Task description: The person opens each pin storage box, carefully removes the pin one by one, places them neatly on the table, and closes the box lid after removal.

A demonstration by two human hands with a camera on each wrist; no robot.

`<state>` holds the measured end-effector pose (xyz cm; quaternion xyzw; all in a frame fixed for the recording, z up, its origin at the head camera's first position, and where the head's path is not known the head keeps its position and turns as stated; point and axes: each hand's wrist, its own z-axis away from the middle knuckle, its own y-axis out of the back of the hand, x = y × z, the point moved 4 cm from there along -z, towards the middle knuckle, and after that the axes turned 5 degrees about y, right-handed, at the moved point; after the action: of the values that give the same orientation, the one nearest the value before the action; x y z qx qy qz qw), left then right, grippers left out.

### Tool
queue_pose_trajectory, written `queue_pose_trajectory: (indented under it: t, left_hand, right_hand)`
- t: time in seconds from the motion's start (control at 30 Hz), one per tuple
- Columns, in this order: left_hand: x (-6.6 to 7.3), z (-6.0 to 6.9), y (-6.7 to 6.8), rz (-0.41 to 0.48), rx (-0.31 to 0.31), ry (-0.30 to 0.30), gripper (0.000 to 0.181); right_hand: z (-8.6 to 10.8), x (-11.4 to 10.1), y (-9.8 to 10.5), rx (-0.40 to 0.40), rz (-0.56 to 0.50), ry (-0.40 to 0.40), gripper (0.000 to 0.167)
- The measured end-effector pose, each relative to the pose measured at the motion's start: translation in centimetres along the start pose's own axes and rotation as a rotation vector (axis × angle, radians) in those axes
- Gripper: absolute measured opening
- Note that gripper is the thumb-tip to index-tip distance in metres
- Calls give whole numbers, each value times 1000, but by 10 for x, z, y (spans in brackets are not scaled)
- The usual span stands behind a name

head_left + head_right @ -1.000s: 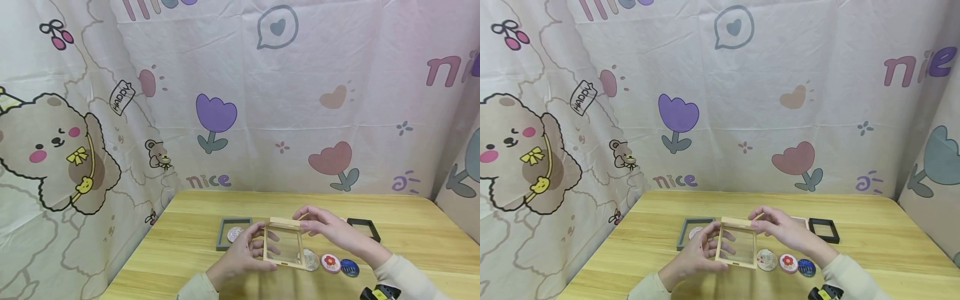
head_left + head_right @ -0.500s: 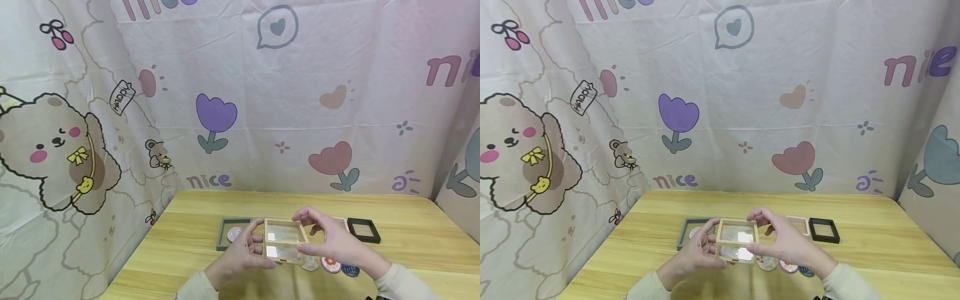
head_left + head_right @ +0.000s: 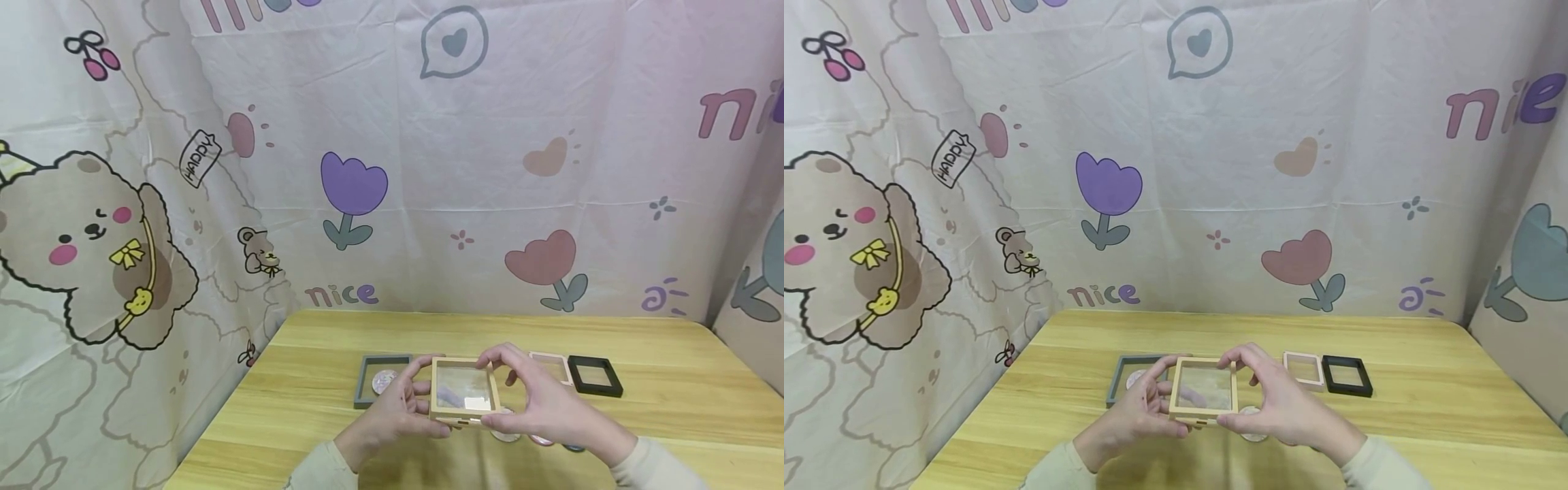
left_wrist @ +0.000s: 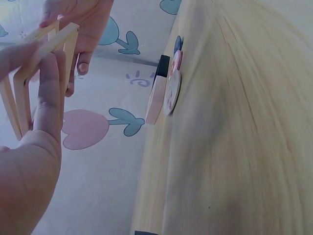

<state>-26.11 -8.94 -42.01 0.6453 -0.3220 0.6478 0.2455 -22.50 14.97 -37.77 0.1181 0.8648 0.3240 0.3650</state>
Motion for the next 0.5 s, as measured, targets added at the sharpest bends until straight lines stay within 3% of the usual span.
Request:
queue_pose_trajectory:
  t: [0.23,0.5]
  left_hand:
    - [1,2,0,91,-52,-7,94]
    - [1,-1,1,-1,102,11,84]
  right_hand:
    - [1,2,1,21,47,38,63]
    - [4,5,1,40,77,22,68]
